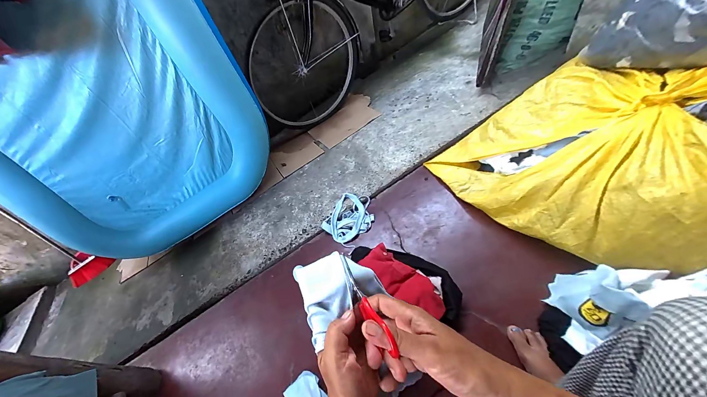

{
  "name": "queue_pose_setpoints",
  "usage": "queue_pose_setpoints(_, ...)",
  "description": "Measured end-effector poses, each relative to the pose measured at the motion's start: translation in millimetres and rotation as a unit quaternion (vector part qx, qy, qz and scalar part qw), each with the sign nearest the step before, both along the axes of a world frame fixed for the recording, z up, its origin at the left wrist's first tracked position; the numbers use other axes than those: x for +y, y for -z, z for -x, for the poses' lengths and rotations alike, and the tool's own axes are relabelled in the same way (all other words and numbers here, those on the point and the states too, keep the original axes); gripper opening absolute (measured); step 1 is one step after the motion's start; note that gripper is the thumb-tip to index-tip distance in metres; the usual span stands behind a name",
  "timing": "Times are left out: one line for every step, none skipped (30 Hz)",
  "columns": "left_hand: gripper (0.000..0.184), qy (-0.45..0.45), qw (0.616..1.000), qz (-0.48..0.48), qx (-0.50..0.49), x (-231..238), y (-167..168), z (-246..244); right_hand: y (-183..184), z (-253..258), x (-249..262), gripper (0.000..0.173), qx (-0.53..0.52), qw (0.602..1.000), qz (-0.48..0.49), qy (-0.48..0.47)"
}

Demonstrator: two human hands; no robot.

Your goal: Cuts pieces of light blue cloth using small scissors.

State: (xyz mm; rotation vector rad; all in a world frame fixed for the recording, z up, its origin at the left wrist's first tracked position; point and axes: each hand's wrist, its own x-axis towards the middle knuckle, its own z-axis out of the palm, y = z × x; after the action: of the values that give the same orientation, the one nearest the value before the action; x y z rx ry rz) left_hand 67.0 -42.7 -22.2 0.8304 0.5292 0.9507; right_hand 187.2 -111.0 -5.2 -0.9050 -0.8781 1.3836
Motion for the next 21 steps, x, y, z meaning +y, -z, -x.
queue_pose_setpoints(0.044,0.002,1.000,0.003,0.001,0.0,0.5,0.4,0.4,1.0,0.0,0.032,0.008,1.000,0.005,0.009)
queue_pose_setpoints(0.045,0.012,1.000,0.003,-0.005,0.6,2.6,1.4,0.9,2.9,-0.1,0.032,0.016,1.000,0.010,0.023)
queue_pose_setpoints(0.045,0.027,0.999,0.002,-0.020,1.4,5.9,2.1,1.6,5.4,-0.2,0.032,0.019,0.999,0.011,0.037)
queue_pose_setpoints(0.044,0.046,0.998,-0.001,-0.045,2.6,9.6,2.7,2.5,8.2,-0.6,0.032,0.018,0.999,0.008,0.045)
queue_pose_setpoints(0.043,0.059,0.996,-0.002,-0.071,3.6,12.4,2.4,3.4,10.4,-1.1,0.032,0.014,0.999,0.002,0.047)
queue_pose_setpoints(0.045,0.068,0.993,0.000,-0.093,5.0,14.5,1.5,3.6,11.8,-1.7,0.032,0.006,0.999,-0.002,0.043)
queue_pose_setpoints(0.050,0.077,0.991,-0.001,-0.113,6.7,16.1,0.7,3.3,12.7,-2.4,0.032,-0.002,0.999,-0.004,0.038)
queue_pose_setpoints(0.055,0.083,0.987,-0.008,-0.135,8.8,17.7,-0.2,2.5,13.6,-3.5,0.033,-0.009,0.999,-0.004,0.033)
queue_pose_setpoints(0.059,0.080,0.985,-0.014,-0.152,11.4,19.5,-1.9,1.4,14.6,-4.6,0.034,-0.014,1.000,-0.004,0.027)
queue_pose_setpoints(0.061,0.069,0.984,-0.019,-0.161,14.0,20.7,-3.8,0.6,15.9,-5.8,0.034,-0.020,1.000,-0.004,0.022)
queue_pose_setpoints(0.062,0.053,0.985,-0.026,-0.161,16.6,21.8,-5.5,0.5,17.7,-6.9,0.034,-0.025,1.000,-0.007,0.016)
queue_pose_setpoints(0.063,0.044,0.987,-0.037,-0.150,19.4,22.7,-5.8,1.2,19.8,-8.1,0.034,-0.029,0.999,-0.010,0.011)
queue_pose_setpoints(0.064,0.040,0.989,-0.047,-0.135,21.9,22.8,-5.5,2.7,22.4,-9.1,0.036,-0.030,0.999,-0.011,0.008)
queue_pose_setpoints(0.063,0.035,0.991,-0.049,-0.122,23.8,21.5,-5.8,4.2,24.9,-10.0,0.036,-0.030,0.999,-0.010,0.007)
queue_pose_setpoints(0.062,0.036,0.992,-0.048,-0.115,25.6,19.7,-6.1,5.5,26.5,-10.6,0.036,-0.030,0.999,-0.011,0.008)
queue_pose_setpoints(0.062,0.045,0.992,-0.046,-0.111,28.3,19.0,-5.8,5.9,27.2,-11.3,0.036,-0.030,0.999,-0.010,0.009)
queue_pose_setpoints(0.063,0.049,0.992,-0.044,-0.104,31.8,18.4,-5.6,5.4,27.3,-12.1,0.035,-0.027,1.000,-0.006,0.008)
queue_pose_setpoints(0.067,0.045,0.994,-0.037,-0.090,35.1,16.4,-5.8,4.6,27.0,-13.0,0.034,-0.025,1.000,0.000,0.003)
queue_pose_setpoints(0.070,0.041,0.996,-0.028,-0.078,37.9,13.3,-5.8,3.9,27.1,-14.2,0.034,-0.023,1.000,0.005,-0.004)
queue_pose_setpoints(0.072,0.033,0.997,-0.019,-0.072,39.7,9.1,-6.5,3.6,28.0,-15.6,0.035,-0.023,1.000,0.007,-0.011)
queue_pose_setpoints(0.069,0.038,0.996,-0.007,-0.084,41.2,5.2,-6.4,3.8,29.7,-17.0,0.035,-0.024,1.000,0.009,-0.017)
